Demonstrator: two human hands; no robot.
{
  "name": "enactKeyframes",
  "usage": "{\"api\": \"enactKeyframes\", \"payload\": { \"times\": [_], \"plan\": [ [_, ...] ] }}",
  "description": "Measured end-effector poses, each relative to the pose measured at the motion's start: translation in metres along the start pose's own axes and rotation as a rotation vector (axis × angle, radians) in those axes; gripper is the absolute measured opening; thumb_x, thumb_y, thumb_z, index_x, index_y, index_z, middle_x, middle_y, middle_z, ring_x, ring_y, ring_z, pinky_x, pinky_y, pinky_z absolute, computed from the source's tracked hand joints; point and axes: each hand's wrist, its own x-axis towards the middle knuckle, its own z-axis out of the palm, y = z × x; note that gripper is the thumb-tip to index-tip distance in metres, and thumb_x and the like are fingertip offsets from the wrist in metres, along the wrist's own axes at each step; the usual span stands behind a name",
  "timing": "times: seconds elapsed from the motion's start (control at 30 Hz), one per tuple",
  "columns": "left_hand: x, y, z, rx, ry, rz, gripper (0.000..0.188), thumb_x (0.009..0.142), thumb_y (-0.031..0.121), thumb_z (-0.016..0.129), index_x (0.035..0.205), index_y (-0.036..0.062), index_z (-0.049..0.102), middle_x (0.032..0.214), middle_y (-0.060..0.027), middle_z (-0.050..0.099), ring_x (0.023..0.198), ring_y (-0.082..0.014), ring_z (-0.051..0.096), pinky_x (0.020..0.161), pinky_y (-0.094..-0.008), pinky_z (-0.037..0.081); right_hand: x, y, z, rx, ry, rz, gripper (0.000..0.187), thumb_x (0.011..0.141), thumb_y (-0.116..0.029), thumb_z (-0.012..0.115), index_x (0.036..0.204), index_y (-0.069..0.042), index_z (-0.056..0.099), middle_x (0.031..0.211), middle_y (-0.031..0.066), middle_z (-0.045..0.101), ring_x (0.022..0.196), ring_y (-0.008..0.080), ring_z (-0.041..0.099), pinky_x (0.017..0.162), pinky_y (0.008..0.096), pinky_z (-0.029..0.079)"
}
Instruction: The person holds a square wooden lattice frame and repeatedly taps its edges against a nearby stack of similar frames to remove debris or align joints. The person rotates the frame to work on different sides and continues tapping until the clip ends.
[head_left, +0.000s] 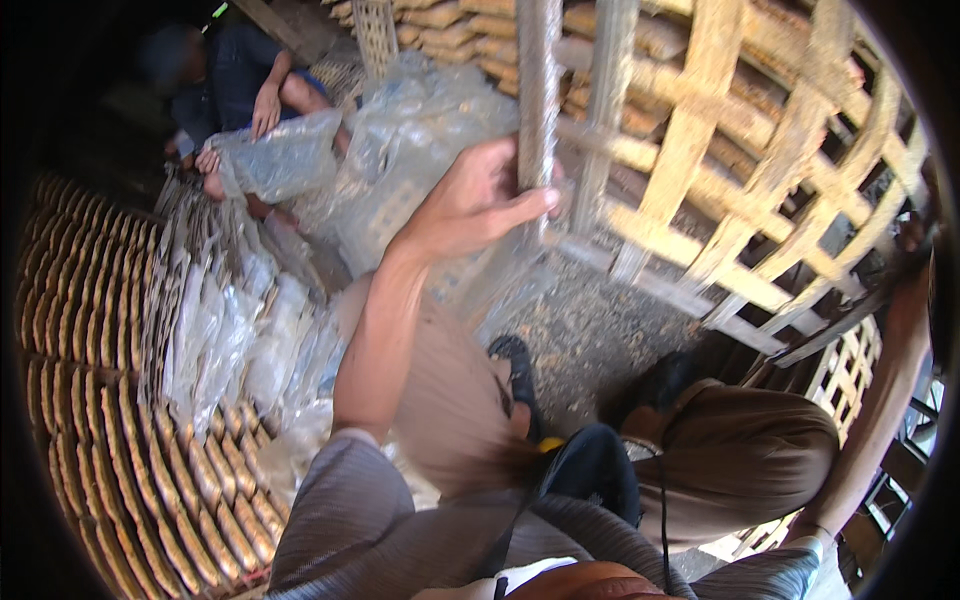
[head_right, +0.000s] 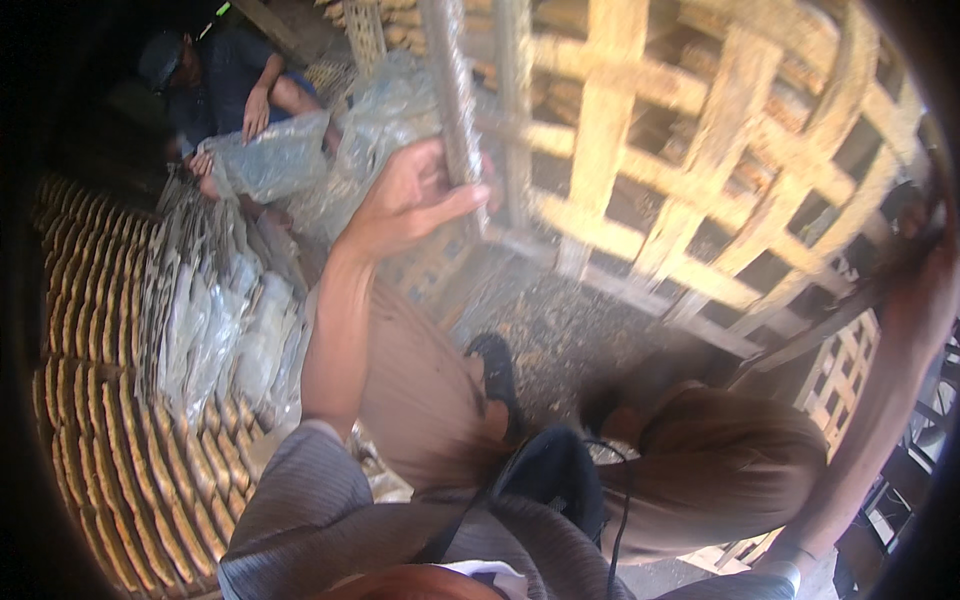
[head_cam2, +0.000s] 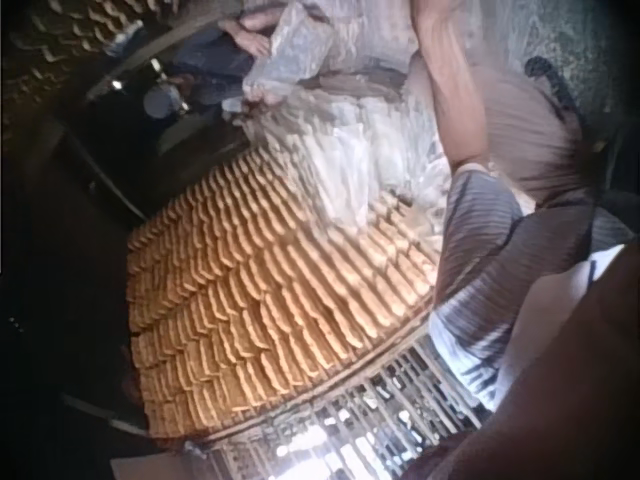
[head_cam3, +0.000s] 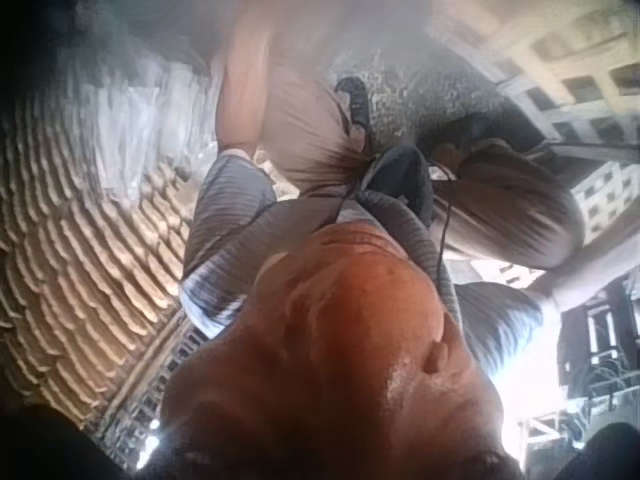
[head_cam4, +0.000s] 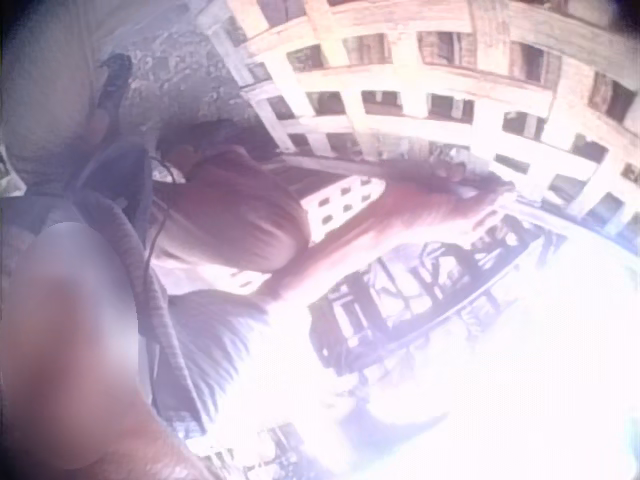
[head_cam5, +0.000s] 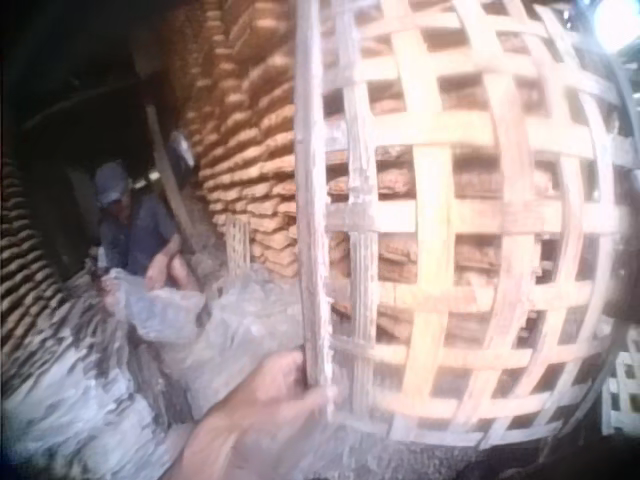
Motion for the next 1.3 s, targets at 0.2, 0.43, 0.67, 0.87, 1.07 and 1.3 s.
{"api": "enactKeyframes", "payload": {
  "times": [0.2, 0.43, 0.67, 0.87, 1.07, 1.3],
  "plan": [
    [-0.006, -0.005, 0.001, -0.063, 0.007, 0.026, 0.021, 0.097, 0.003, 0.076, 0.114, -0.0008, 0.065, 0.102, -0.0026, 0.066, 0.093, -0.0092, 0.064, 0.079, -0.0278, 0.055, -0.005, -0.021, 0.058, 0.12, 0.22, 0.014, 0.025, 0.104, -0.016, 0.072, 0.125, -0.003, 0.073, 0.098, 0.0006, 0.069, 0.065, 0.0067, 0.056, 0.056, 0.022, 0.041],
    [-0.008, 0.007, 0.005, -0.163, 0.031, 0.033, 0.023, 0.096, 0.0, 0.075, 0.116, 0.0005, 0.064, 0.106, -0.0035, 0.067, 0.098, -0.0122, 0.068, 0.087, -0.0313, 0.06, -0.014, -0.03, 0.076, 0.167, 0.169, 0.018, 0.022, 0.102, -0.026, 0.076, 0.112, -0.008, 0.07, 0.085, -0.0057, 0.066, 0.058, 0.0026, 0.054, 0.05, 0.0177, 0.04],
    [-0.012, 0.007, 0.006, -0.036, 0.043, 0.023, 0.024, 0.107, 0.023, 0.068, 0.115, -0.0001, 0.068, 0.106, -0.0091, 0.07, 0.096, -0.0149, 0.069, 0.087, -0.0327, 0.058, -0.017, -0.034, 0.079, 0.149, 0.164, -0.002, 0.023, 0.103, -0.027, 0.075, 0.113, -0.008, 0.069, 0.083, -0.0037, 0.068, 0.056, 0.0027, 0.055, 0.049, 0.0183, 0.045],
    [-0.005, -0.002, 0.02, -0.455, 0.386, 0.135, 0.069, 0.114, 0.058, 0.031, 0.115, -0.0017, 0.065, 0.103, -0.0159, 0.07, 0.093, -0.0257, 0.073, 0.089, -0.0416, 0.059, -0.026, -0.045, 0.103, 0.145, 0.08, -0.001, 0.019, 0.103, -0.021, 0.075, 0.113, -0.006, 0.069, 0.077, -0.0055, 0.066, 0.054, 0.0014, 0.055, 0.046, 0.0174, 0.042],
    [-0.007, 0.0, 0.02, -0.594, 0.588, 0.215, 0.057, 0.114, 0.053, 0.04, 0.119, 0.0005, 0.062, 0.108, -0.0119, 0.068, 0.101, -0.021, 0.068, 0.093, -0.0385, 0.054, -0.034, -0.046, 0.128, 0.096, -0.026, -0.012, 0.024, 0.102, -0.021, 0.078, 0.117, -0.004, 0.07, 0.083, -0.0042, 0.067, 0.059, 0.0006, 0.055, 0.048, 0.0173, 0.043],
    [-0.016, -0.006, 0.013, -0.499, 0.83, 0.305, 0.048, 0.113, 0.049, 0.05, 0.113, 0.0034, 0.065, 0.093, -0.006, 0.066, 0.081, -0.0138, 0.063, 0.073, -0.0299, 0.052, -0.031, -0.03, 0.143, -0.05, -0.081, -0.099, 0.028, 0.104, -0.018, 0.073, 0.126, -0.001, 0.066, 0.1, 0.004, 0.071, 0.072, 0.0078, 0.065, 0.054, 0.0189, 0.05]
  ]
}}
